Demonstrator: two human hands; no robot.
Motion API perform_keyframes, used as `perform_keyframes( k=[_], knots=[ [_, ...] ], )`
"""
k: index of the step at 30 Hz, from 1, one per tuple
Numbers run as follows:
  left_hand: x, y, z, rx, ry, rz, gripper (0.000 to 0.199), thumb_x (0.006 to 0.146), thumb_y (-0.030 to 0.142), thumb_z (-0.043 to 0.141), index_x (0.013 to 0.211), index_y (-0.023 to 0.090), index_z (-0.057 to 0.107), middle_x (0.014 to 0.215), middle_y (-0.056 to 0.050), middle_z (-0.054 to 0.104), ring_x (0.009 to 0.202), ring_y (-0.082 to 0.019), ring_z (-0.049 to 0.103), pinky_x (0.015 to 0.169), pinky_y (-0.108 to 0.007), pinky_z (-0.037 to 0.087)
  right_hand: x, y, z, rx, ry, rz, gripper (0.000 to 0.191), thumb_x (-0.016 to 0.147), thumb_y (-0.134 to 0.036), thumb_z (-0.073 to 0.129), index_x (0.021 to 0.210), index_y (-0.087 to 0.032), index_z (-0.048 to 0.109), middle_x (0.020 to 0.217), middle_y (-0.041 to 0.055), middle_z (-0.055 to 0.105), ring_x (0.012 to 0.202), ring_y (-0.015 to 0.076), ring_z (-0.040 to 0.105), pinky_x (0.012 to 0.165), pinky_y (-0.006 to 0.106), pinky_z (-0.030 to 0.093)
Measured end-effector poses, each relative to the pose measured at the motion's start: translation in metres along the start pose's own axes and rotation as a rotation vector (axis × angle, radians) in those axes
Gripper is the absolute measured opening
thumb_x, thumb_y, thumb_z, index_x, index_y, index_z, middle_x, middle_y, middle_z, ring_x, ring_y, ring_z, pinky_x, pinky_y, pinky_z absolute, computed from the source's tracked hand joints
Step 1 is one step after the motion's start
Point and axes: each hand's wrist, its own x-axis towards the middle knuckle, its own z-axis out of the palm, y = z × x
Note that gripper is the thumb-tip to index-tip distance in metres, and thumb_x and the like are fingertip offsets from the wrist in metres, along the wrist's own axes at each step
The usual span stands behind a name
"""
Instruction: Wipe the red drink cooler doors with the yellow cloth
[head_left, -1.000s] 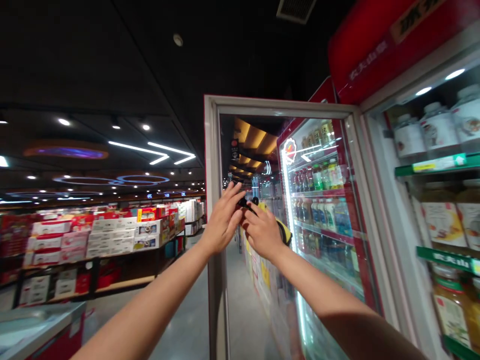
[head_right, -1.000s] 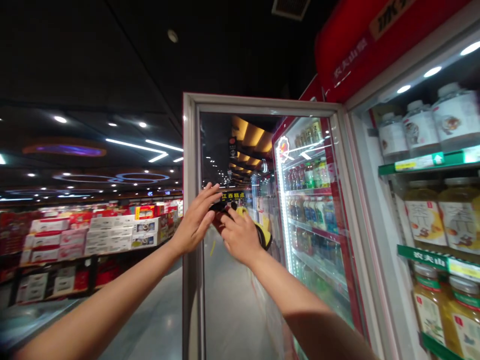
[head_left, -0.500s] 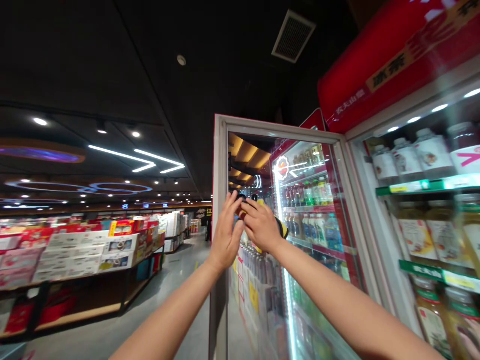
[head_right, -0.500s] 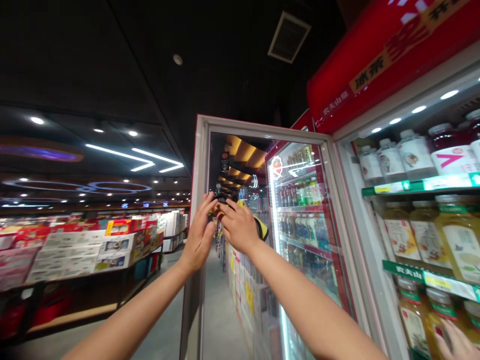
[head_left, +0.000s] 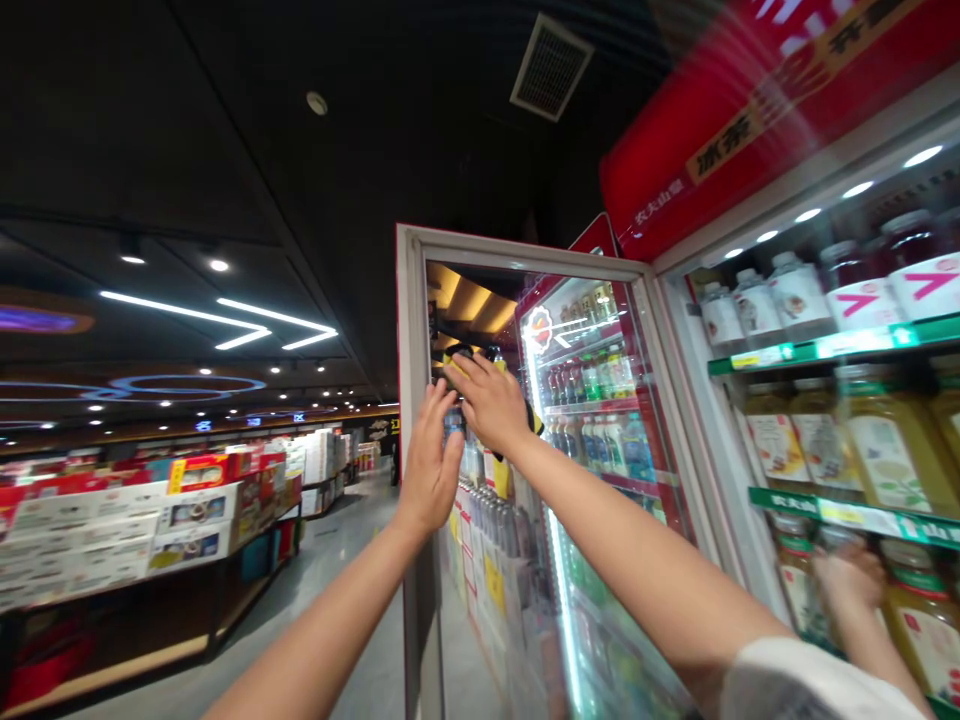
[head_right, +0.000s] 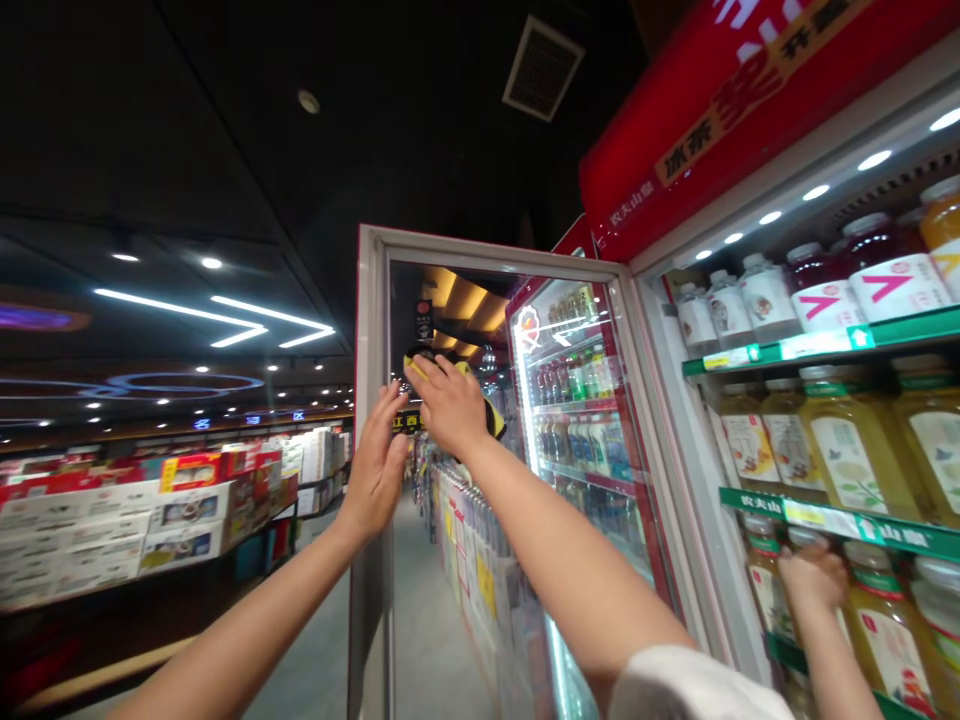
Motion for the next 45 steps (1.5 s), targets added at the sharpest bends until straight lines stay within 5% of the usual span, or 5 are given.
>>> perform_keyframes(
  k=[16, 21, 31, 38, 45],
  knots=[
    [0.011, 0.002, 0.000, 0.131, -0.128, -0.124, 0.056, 0.103, 0.052, 0.033, 0.152, 0.025, 0.036, 0.166, -0.011, 0.029, 0.155, -0.025, 0.022, 0.125, -0.054, 0.022, -0.003, 0.033, -0.023, -0.055, -0.072, 0.316, 0.059, 0.098, -0.015, 0.036, 0.157, -0.022, 0.036, 0.167, 0.0032, 0.028, 0.152, 0.0291, 0.026, 0.117, 0.051, 0.035],
    [0.017, 0.000, 0.002, 0.213, -0.187, -0.131, 0.060, 0.102, 0.056, 0.032, 0.151, 0.022, 0.037, 0.166, -0.014, 0.026, 0.155, -0.028, 0.018, 0.125, -0.057, 0.020, -0.036, 0.044, -0.029, -0.029, -0.255, 0.000, 0.067, 0.094, -0.011, 0.039, 0.158, -0.028, 0.031, 0.168, 0.0004, 0.025, 0.154, 0.0287, 0.021, 0.115, 0.054, 0.037],
    [0.028, 0.008, 0.005, 0.347, -0.223, -0.257, 0.066, 0.100, 0.059, 0.031, 0.151, 0.018, 0.037, 0.167, -0.016, 0.023, 0.156, -0.029, 0.016, 0.124, -0.057, 0.021, -0.040, 0.144, -0.059, -0.062, -0.190, 0.454, 0.070, 0.090, -0.009, 0.038, 0.159, -0.015, 0.029, 0.168, 0.0105, 0.021, 0.153, 0.0350, 0.021, 0.119, 0.055, 0.032],
    [0.036, 0.017, 0.011, 0.468, -0.219, -0.349, 0.072, 0.097, 0.062, 0.032, 0.151, 0.015, 0.038, 0.167, -0.017, 0.019, 0.156, -0.030, 0.013, 0.125, -0.055, 0.018, -0.058, 0.187, -0.066, -0.012, -0.270, 0.058, 0.080, 0.082, -0.005, 0.042, 0.159, -0.019, 0.029, 0.170, 0.0023, 0.019, 0.156, 0.0289, 0.012, 0.122, 0.049, 0.029],
    [0.045, 0.016, 0.010, 0.523, -0.265, -0.381, 0.074, 0.094, 0.060, 0.035, 0.151, 0.013, 0.040, 0.167, -0.017, 0.021, 0.155, -0.033, 0.016, 0.125, -0.056, 0.017, -0.091, 0.275, -0.075, -0.088, -0.202, 0.581, 0.078, 0.084, -0.003, 0.039, 0.160, -0.016, 0.026, 0.169, 0.0089, 0.021, 0.155, 0.0313, 0.018, 0.121, 0.051, 0.031]
  ],
)
